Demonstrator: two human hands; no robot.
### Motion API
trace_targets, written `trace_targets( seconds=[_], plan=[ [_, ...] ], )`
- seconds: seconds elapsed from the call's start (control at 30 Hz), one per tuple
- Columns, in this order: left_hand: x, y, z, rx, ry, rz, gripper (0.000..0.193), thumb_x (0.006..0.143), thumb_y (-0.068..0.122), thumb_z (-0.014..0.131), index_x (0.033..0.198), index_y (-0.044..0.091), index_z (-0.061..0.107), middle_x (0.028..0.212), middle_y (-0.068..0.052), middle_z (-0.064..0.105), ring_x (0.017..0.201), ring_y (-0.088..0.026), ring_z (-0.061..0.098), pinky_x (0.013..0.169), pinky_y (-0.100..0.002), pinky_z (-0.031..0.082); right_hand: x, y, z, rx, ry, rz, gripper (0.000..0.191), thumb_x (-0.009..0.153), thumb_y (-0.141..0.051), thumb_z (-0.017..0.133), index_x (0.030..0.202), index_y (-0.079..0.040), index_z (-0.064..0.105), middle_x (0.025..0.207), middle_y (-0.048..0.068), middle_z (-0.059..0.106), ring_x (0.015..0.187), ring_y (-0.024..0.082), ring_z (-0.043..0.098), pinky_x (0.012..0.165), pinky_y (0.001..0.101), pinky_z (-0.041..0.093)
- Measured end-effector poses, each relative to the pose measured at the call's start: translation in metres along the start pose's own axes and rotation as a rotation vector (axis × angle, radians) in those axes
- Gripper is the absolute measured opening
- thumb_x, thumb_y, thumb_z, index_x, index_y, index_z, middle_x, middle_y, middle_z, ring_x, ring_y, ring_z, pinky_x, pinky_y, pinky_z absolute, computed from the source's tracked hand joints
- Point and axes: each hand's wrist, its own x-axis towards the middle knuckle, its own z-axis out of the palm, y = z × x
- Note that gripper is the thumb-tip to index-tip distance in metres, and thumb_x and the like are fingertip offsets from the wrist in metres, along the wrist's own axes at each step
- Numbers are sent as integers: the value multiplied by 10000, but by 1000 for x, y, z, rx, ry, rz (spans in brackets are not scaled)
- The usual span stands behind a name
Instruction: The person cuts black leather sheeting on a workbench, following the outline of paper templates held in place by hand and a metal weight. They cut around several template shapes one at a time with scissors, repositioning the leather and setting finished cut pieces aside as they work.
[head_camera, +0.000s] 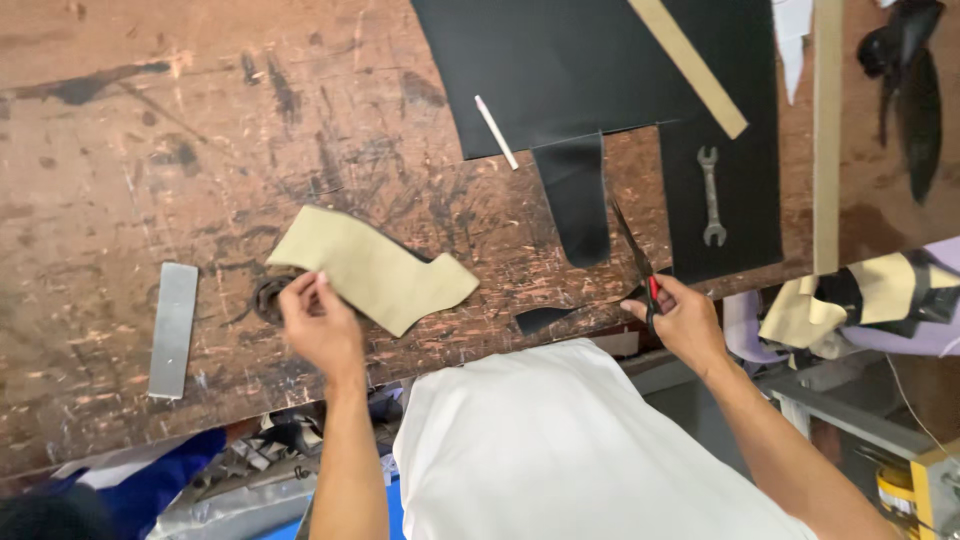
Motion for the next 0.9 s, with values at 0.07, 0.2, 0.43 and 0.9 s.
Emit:
trace_targets(
  seconds=[0.07,0.2,0.43,0.9],
  plan=[
    [-1,0,-9,35,14,-39,126,1028,63,691,1090,-39,650,957,-132,736,830,-181,700,729,-298,552,2,10,-10,27,50,8,532,759,-347,890,1140,-17,718,757,9,668,679,111,587,653,293,505],
    [-7,0,-4,102,71,134,97,1034,16,677,1080,-42,613,1084,-164,620,940,-221,623,769,-326,532,55,42,-27,133,237,-104,523,770,-290,902,1143,-1,675,810,17,671,728,111,584,682,297,510],
    [-45,42,54,182,46,205,116,1066,25,657,1118,-35,572,1110,-150,572,1045,-290,572,943,-413,472,152,95,-50,34,518,-123,633,717,-277,979,1181,1,650,871,89,675,741,211,635,700,366,535],
    [-194,242,367,349,-281,433,547,979,163,682,1453,-18,477,1528,-258,467,1432,-427,418,1203,-543,304,245,217,-139,185,439,-248,531,758,-188,889,1216,-27,674,897,76,708,693,204,678,691,356,557]
  ],
)
